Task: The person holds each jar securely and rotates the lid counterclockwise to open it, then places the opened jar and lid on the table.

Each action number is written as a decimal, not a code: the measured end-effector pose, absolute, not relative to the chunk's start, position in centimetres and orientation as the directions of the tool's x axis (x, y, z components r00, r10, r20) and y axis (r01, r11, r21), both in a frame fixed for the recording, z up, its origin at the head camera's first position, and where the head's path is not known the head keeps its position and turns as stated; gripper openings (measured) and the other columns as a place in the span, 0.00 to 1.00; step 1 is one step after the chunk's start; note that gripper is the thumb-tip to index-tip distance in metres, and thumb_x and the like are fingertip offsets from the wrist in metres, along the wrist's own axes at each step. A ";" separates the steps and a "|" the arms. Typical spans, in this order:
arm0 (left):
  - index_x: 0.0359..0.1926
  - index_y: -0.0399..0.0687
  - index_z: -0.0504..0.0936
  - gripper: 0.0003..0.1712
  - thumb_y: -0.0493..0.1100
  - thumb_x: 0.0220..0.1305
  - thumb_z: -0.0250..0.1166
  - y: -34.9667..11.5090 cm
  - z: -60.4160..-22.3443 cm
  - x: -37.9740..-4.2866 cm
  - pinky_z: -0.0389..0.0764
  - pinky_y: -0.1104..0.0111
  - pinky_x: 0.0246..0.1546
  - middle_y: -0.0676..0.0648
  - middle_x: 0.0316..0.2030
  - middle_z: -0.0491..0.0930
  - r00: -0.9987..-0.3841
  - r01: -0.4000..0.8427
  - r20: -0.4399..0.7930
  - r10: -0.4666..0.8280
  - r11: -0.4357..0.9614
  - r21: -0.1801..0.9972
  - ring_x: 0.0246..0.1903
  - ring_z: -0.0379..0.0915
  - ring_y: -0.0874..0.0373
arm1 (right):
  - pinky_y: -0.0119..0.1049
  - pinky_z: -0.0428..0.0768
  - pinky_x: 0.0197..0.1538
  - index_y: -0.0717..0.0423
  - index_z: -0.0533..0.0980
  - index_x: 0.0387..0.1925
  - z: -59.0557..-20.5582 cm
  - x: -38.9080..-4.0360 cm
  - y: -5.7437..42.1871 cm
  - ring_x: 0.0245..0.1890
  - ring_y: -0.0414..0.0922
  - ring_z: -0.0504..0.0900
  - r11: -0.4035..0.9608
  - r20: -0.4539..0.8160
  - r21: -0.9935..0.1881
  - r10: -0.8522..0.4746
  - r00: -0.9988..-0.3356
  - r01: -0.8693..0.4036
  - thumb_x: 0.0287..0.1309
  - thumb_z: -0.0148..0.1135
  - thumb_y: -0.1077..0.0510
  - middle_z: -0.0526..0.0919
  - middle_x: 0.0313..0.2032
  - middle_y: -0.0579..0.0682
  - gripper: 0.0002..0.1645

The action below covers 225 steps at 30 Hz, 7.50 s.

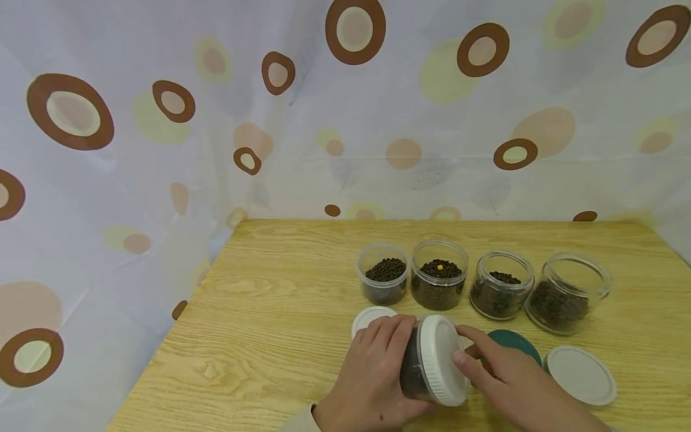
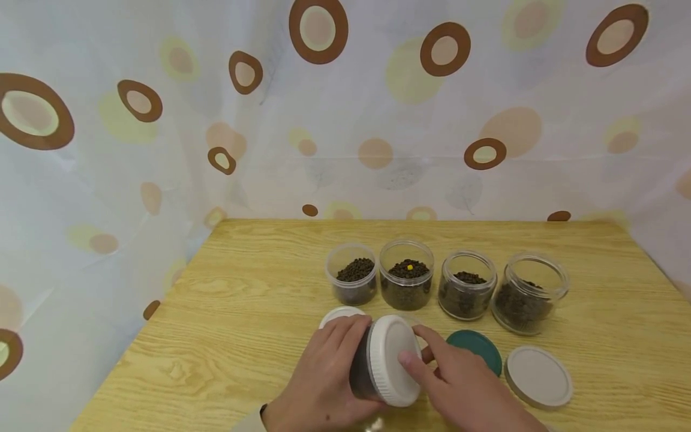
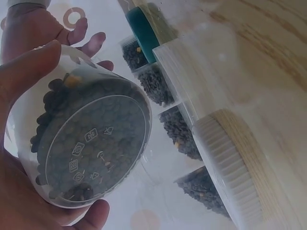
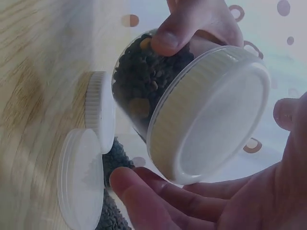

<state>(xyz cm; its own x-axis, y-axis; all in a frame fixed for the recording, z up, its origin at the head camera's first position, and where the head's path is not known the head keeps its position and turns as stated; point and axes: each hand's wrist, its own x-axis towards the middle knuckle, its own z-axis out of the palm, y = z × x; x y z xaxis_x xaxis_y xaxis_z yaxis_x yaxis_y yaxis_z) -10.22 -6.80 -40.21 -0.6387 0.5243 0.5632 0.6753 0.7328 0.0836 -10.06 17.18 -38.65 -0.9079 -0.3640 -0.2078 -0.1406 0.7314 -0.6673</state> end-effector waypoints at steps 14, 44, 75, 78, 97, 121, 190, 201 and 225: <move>0.64 0.47 0.70 0.56 0.73 0.39 0.72 -6.6 -40.4 -10.2 0.79 0.65 0.50 0.51 0.54 0.78 -0.606 0.653 0.580 0.544 0.757 -0.027 0.54 0.75 0.57 | 0.38 0.79 0.39 0.54 0.45 0.78 -39.0 -10.0 16.6 0.48 0.46 0.81 0.703 -0.239 -0.698 -0.412 -0.879 -0.139 0.60 0.63 0.34 0.76 0.60 0.57 0.58; 0.66 0.49 0.68 0.55 0.73 0.40 0.72 -6.9 -40.2 -10.3 0.79 0.64 0.54 0.52 0.52 0.79 -0.623 0.674 0.570 0.535 0.738 0.044 0.52 0.76 0.58 | 0.47 0.82 0.46 0.39 0.39 0.79 -39.2 -9.1 16.3 0.64 0.60 0.74 0.701 0.009 -0.630 -0.422 -0.906 -0.333 0.59 0.65 0.36 0.56 0.75 0.60 0.60; 0.67 0.48 0.67 0.61 0.73 0.34 0.76 -7.2 -40.0 -10.4 0.76 0.64 0.58 0.53 0.56 0.76 -0.672 0.665 0.535 0.512 0.735 0.132 0.56 0.74 0.58 | 0.30 0.81 0.39 0.29 0.41 0.78 -38.3 -8.8 17.0 0.58 0.45 0.75 0.671 0.094 -0.642 -0.410 -0.907 -0.369 0.49 0.72 0.33 0.62 0.71 0.50 0.64; 0.67 0.52 0.66 0.62 0.70 0.30 0.79 -7.4 -39.7 -10.5 0.73 0.66 0.62 0.56 0.57 0.76 -0.705 0.664 0.517 0.485 0.708 0.242 0.57 0.72 0.60 | 0.30 0.81 0.39 0.29 0.40 0.78 -38.0 -8.7 17.2 0.57 0.45 0.75 0.679 0.117 -0.628 -0.401 -0.909 -0.380 0.50 0.72 0.35 0.62 0.71 0.50 0.65; 0.72 0.59 0.62 0.61 0.57 0.37 0.83 -11.0 -38.5 -11.6 0.74 0.59 0.58 0.54 0.62 0.71 -0.812 0.584 0.517 0.272 0.408 0.702 0.57 0.65 0.59 | 0.31 0.78 0.37 0.26 0.33 0.77 -37.6 -9.2 19.3 0.54 0.48 0.79 0.677 -0.031 -0.692 -0.375 -0.926 -0.251 0.58 0.68 0.39 0.60 0.70 0.56 0.62; 0.77 0.51 0.47 0.63 0.49 0.48 0.78 -17.3 -42.0 -22.4 0.63 0.48 0.72 0.43 0.74 0.61 -0.999 -0.023 -0.012 -0.032 0.394 0.919 0.74 0.57 0.44 | 0.34 0.81 0.40 0.26 0.37 0.77 -37.8 -9.2 19.1 0.56 0.49 0.78 0.652 -0.019 -0.697 -0.433 -0.901 -0.299 0.56 0.69 0.37 0.57 0.73 0.55 0.61; 0.59 0.52 0.79 0.24 0.46 0.61 0.71 -22.1 -37.9 -8.4 0.77 0.44 0.56 0.50 0.60 0.78 -0.920 0.308 0.382 0.090 0.770 0.559 0.61 0.73 0.46 | 0.44 0.82 0.47 0.53 0.57 0.76 -38.2 -13.4 7.4 0.55 0.51 0.79 0.687 0.137 -0.497 -0.541 -0.830 -0.530 0.47 0.74 0.37 0.72 0.64 0.58 0.60; 0.55 0.52 0.81 0.21 0.43 0.60 0.72 -22.1 -38.9 -7.5 0.80 0.52 0.54 0.52 0.58 0.80 -0.920 0.231 0.392 -0.026 0.770 0.595 0.59 0.75 0.51 | 0.48 0.81 0.52 0.53 0.62 0.71 -40.2 -16.2 2.2 0.54 0.54 0.77 0.670 0.117 -0.377 -0.651 -0.750 -0.640 0.42 0.75 0.38 0.74 0.61 0.57 0.57; 0.54 0.53 0.81 0.21 0.39 0.58 0.72 -21.3 -40.5 -7.4 0.81 0.64 0.50 0.54 0.55 0.81 -0.949 0.146 0.305 -0.081 0.744 0.652 0.57 0.75 0.57 | 0.50 0.77 0.49 0.53 0.73 0.52 -42.1 -18.3 -3.2 0.49 0.52 0.75 0.813 0.022 -0.215 -0.550 -0.835 -0.541 0.43 0.74 0.34 0.76 0.51 0.53 0.40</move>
<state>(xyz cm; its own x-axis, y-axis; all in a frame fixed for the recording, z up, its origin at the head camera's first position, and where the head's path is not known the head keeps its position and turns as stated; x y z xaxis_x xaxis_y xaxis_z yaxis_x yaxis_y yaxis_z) -7.38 -21.32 -40.53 -0.9488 -0.0809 0.3054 0.1464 0.7441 0.6519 -18.32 -3.24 -42.10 -0.8349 -0.5500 0.0217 -0.5411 0.8130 -0.2150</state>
